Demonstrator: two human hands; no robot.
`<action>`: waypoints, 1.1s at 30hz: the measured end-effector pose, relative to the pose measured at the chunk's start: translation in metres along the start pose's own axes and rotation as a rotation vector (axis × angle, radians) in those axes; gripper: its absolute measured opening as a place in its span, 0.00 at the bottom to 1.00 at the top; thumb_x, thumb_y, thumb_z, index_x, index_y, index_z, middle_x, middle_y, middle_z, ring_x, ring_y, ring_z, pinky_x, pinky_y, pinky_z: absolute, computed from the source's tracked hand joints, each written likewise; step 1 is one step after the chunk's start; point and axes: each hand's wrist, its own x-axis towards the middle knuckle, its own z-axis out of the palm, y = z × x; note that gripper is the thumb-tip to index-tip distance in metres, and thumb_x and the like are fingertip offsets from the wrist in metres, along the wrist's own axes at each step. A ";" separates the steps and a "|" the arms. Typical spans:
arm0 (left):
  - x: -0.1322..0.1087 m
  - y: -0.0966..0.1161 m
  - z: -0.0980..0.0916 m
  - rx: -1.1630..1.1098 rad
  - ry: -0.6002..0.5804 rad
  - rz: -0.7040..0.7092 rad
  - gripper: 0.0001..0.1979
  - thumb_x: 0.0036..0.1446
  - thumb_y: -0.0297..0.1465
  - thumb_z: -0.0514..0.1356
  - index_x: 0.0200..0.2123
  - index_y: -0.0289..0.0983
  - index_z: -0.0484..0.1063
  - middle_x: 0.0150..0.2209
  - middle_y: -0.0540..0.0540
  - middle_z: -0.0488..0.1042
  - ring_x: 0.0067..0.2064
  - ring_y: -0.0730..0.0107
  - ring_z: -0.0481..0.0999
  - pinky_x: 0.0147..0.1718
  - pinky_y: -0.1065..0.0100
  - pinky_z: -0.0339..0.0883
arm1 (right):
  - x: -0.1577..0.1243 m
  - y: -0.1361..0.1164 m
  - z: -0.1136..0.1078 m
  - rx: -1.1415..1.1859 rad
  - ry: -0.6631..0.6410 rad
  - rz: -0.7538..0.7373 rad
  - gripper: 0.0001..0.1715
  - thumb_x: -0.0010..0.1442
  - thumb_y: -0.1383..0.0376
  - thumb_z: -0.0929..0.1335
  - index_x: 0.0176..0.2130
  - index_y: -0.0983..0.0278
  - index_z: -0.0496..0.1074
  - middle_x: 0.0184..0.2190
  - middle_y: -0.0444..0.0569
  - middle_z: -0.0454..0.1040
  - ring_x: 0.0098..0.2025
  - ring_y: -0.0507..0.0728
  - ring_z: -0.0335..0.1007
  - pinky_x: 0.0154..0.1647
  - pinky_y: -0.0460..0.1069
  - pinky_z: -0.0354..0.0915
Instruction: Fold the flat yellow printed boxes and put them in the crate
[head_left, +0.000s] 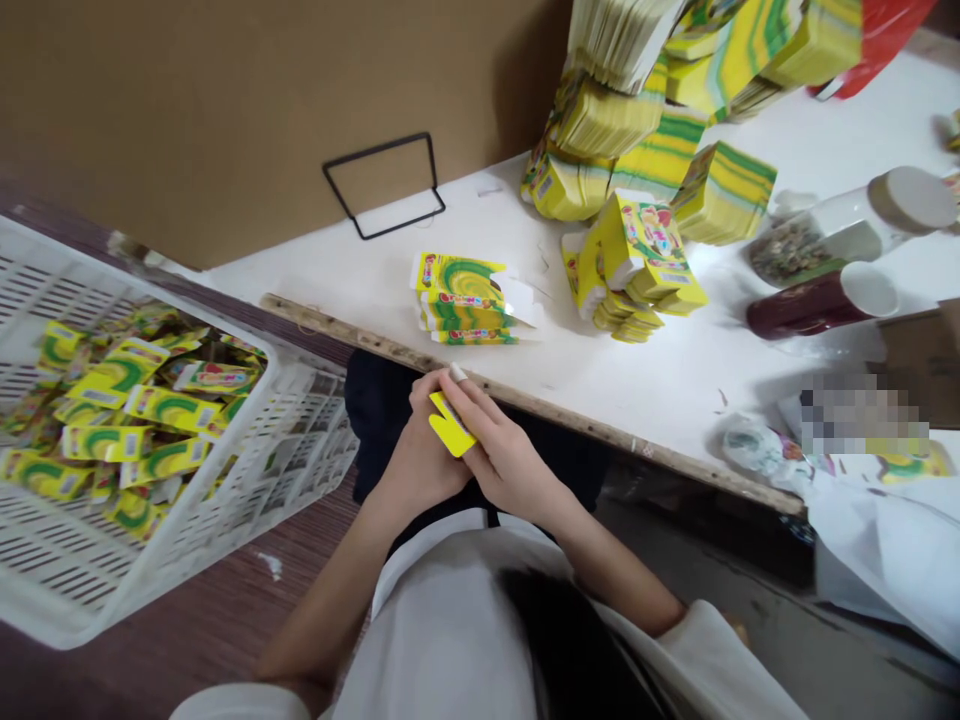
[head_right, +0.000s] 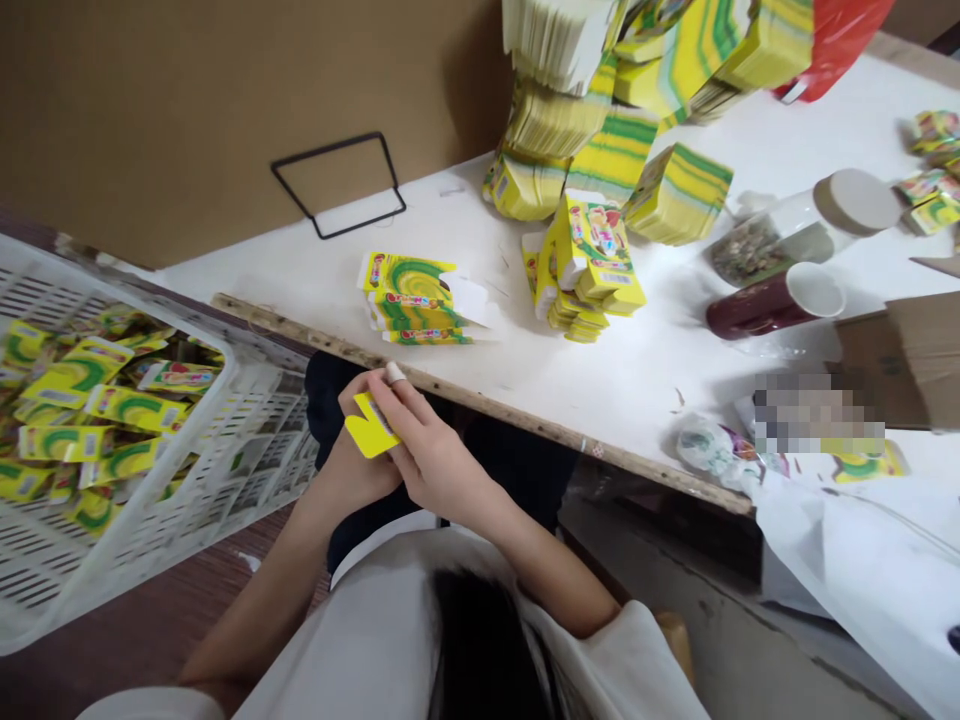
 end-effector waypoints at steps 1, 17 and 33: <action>0.001 -0.001 0.000 0.027 0.048 0.022 0.35 0.53 0.32 0.62 0.62 0.39 0.52 0.61 0.32 0.59 0.64 0.47 0.64 0.56 0.49 0.69 | 0.001 0.002 -0.001 -0.037 0.048 -0.009 0.37 0.70 0.70 0.57 0.74 0.55 0.47 0.74 0.51 0.52 0.74 0.58 0.49 0.72 0.57 0.55; 0.005 0.009 -0.041 0.119 -0.055 0.064 0.29 0.52 0.34 0.70 0.56 0.38 0.68 0.49 0.44 0.78 0.48 0.59 0.78 0.50 0.61 0.71 | 0.007 0.017 -0.048 -0.118 -0.065 -0.147 0.18 0.67 0.57 0.68 0.52 0.65 0.71 0.55 0.62 0.71 0.67 0.63 0.62 0.62 0.59 0.67; -0.012 -0.054 -0.087 -0.714 0.731 -0.243 0.28 0.63 0.61 0.39 0.44 0.58 0.74 0.60 0.63 0.71 0.71 0.67 0.57 0.66 0.54 0.62 | 0.050 0.037 -0.048 -0.193 0.460 0.034 0.17 0.65 0.57 0.68 0.52 0.61 0.71 0.45 0.53 0.76 0.47 0.58 0.73 0.50 0.55 0.71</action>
